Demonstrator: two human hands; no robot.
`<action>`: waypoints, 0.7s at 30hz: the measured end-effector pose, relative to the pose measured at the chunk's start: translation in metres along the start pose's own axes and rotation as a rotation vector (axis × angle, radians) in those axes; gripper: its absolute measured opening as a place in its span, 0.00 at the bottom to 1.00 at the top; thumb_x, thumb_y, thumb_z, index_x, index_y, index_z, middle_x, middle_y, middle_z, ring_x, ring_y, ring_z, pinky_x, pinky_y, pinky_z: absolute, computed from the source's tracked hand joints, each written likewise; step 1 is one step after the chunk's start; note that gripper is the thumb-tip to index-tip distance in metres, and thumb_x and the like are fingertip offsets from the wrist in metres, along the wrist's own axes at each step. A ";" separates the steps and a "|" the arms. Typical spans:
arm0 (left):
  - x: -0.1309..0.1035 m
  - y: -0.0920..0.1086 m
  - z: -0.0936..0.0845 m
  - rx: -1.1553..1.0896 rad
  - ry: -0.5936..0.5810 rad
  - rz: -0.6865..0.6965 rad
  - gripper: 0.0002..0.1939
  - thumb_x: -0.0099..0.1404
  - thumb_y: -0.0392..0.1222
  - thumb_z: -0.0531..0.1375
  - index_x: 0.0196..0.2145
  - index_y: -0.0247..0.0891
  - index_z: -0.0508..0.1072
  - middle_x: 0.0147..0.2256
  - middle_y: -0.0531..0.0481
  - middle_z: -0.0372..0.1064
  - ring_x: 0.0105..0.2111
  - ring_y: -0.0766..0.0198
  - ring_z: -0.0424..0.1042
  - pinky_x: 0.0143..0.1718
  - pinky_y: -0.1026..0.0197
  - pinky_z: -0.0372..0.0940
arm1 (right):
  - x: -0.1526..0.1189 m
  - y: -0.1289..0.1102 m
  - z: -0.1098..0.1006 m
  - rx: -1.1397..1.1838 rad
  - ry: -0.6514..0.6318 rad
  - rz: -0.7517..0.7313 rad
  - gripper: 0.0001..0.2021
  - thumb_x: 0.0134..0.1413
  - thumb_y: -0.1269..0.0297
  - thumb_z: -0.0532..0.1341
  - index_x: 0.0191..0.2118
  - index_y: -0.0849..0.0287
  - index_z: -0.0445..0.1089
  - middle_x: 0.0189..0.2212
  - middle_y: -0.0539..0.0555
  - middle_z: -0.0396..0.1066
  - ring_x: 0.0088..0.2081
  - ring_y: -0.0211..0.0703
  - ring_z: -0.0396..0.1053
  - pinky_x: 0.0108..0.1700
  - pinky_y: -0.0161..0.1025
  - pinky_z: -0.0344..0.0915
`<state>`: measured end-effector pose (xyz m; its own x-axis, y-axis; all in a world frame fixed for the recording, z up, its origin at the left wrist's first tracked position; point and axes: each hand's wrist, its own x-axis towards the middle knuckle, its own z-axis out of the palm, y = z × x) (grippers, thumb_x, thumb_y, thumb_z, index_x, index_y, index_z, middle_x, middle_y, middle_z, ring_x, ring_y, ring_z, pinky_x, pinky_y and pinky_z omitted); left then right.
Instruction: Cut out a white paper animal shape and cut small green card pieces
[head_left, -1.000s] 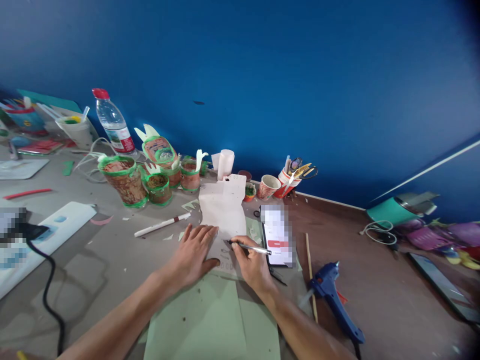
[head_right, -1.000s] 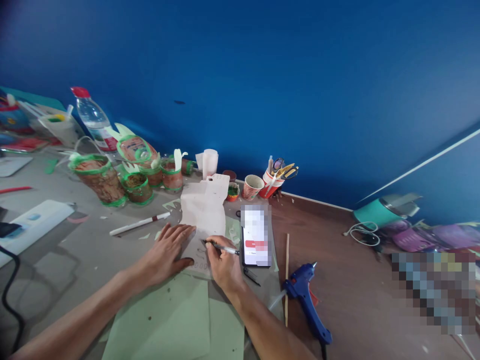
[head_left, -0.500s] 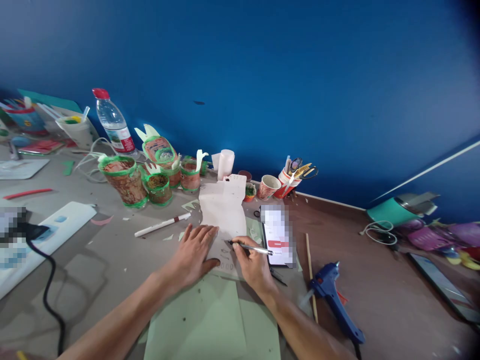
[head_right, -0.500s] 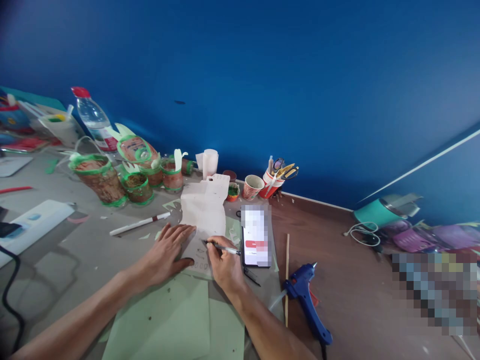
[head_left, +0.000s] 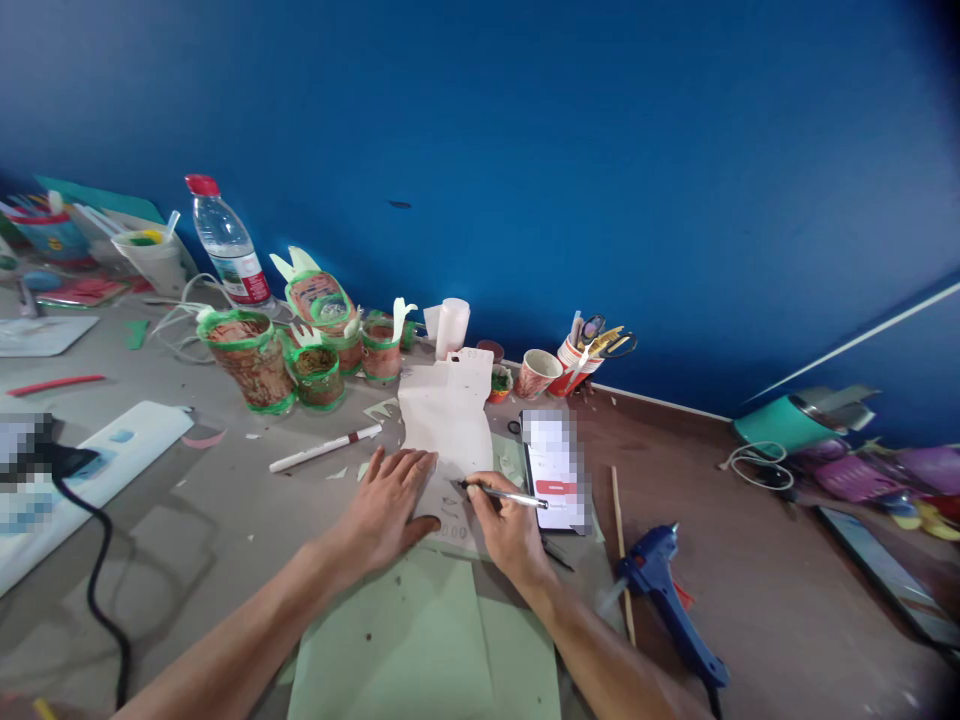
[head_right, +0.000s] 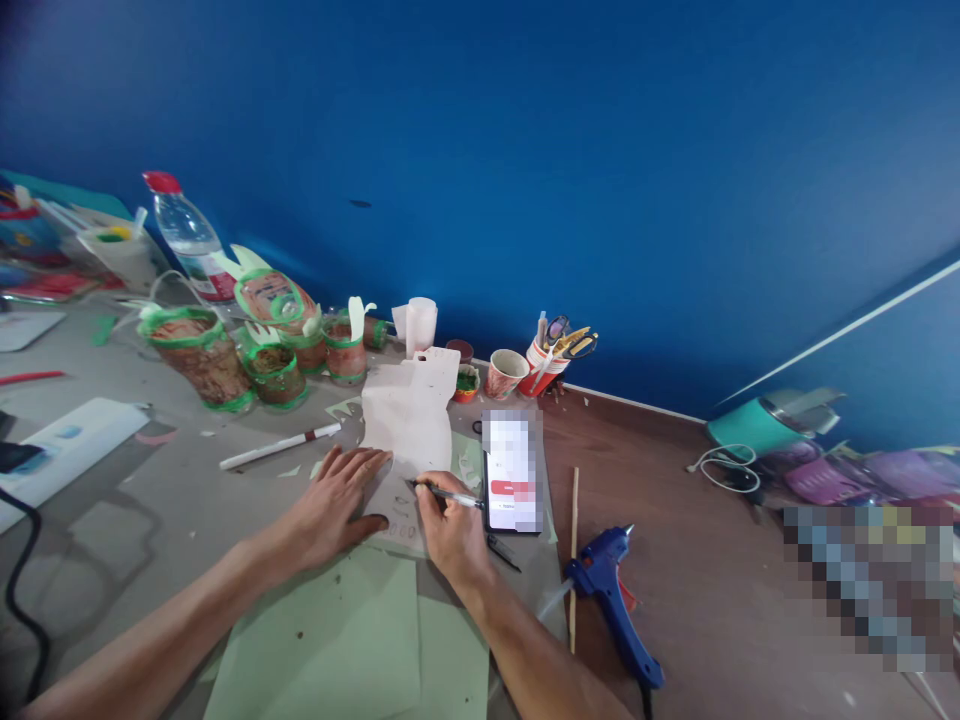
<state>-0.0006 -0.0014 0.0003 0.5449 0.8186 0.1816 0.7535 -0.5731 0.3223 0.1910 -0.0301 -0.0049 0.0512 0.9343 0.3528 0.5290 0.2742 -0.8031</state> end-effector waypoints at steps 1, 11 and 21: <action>0.000 0.000 0.000 -0.001 0.002 0.000 0.33 0.59 0.46 0.59 0.60 0.38 0.55 0.56 0.39 0.62 0.57 0.48 0.57 0.61 0.42 0.42 | 0.000 0.000 0.000 0.002 -0.001 0.002 0.08 0.56 0.67 0.55 0.35 0.58 0.72 0.32 0.55 0.75 0.35 0.44 0.72 0.39 0.39 0.69; 0.000 -0.001 0.002 -0.015 -0.009 -0.003 0.33 0.59 0.46 0.59 0.60 0.37 0.55 0.56 0.39 0.61 0.58 0.48 0.56 0.61 0.42 0.42 | 0.000 0.002 0.000 0.018 -0.016 0.021 0.08 0.57 0.66 0.55 0.36 0.58 0.71 0.33 0.55 0.74 0.36 0.44 0.72 0.40 0.38 0.68; 0.000 -0.001 0.002 0.003 -0.016 -0.005 0.33 0.59 0.46 0.59 0.60 0.36 0.55 0.56 0.39 0.61 0.58 0.48 0.56 0.60 0.42 0.42 | 0.001 0.002 0.001 0.034 -0.014 0.026 0.08 0.57 0.66 0.55 0.36 0.58 0.72 0.32 0.55 0.74 0.35 0.44 0.71 0.38 0.38 0.68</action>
<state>-0.0007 -0.0003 -0.0020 0.5468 0.8209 0.1649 0.7574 -0.5689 0.3203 0.1914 -0.0283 -0.0069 0.0527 0.9441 0.3255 0.4989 0.2575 -0.8275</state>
